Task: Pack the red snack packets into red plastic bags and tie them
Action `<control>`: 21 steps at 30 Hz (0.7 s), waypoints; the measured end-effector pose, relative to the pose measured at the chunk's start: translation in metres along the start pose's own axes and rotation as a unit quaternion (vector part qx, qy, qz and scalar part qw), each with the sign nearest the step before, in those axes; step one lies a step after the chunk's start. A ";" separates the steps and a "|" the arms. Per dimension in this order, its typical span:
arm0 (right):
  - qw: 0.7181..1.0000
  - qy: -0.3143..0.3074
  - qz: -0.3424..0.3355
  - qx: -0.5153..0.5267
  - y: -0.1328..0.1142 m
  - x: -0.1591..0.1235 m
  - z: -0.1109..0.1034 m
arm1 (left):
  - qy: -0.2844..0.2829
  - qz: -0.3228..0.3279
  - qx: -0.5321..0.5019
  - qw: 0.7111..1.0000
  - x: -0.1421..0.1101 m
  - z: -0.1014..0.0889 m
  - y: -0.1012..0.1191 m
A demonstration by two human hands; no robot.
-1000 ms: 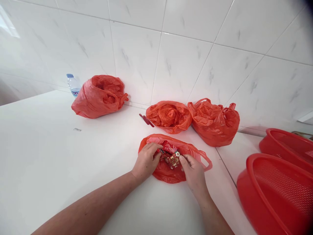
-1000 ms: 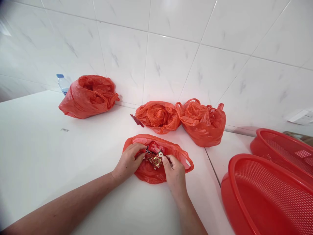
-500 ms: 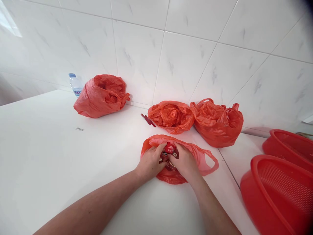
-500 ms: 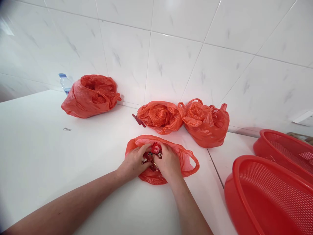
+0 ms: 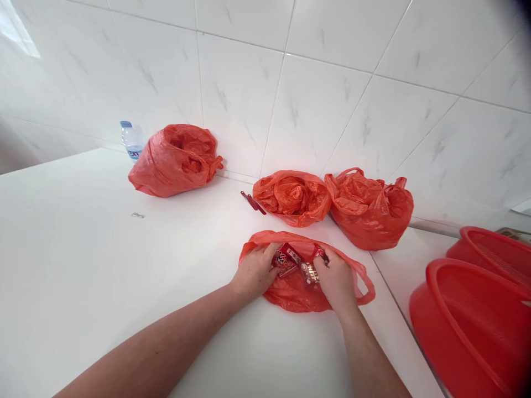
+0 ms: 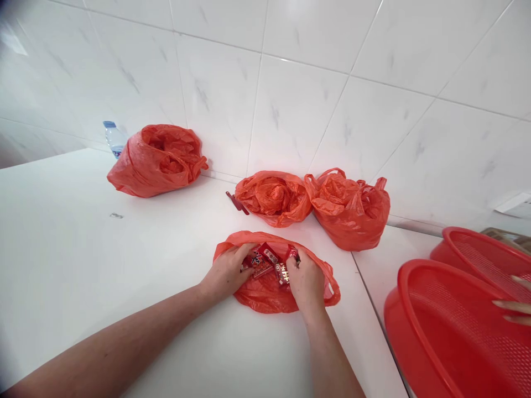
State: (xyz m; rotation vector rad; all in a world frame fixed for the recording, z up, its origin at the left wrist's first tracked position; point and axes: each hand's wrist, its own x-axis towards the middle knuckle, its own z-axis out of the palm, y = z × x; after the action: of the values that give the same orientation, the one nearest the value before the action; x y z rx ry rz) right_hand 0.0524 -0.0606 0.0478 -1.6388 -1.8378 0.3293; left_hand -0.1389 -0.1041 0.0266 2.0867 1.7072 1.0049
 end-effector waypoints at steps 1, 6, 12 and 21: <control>1.000 0.010 0.002 0.011 0.001 0.000 -0.001 | 0.000 -0.003 -0.006 1.000 0.000 0.000 -0.001; 0.977 -0.003 0.031 0.209 0.001 0.001 -0.005 | 0.031 0.012 -0.034 0.999 0.000 0.003 -0.005; 0.977 -0.028 -0.020 0.212 -0.005 -0.004 -0.005 | 0.082 0.098 -0.048 0.991 -0.001 0.003 -0.005; 0.965 0.195 -0.171 0.037 -0.008 -0.014 -0.021 | 0.207 0.162 0.058 0.963 0.000 -0.009 -0.003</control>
State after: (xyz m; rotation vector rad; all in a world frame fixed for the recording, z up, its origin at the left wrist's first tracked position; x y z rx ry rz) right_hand 0.0588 -0.0805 0.0643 -1.2018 -1.7352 -0.0727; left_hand -0.1471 -0.1049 0.0315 2.4170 1.6622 1.5700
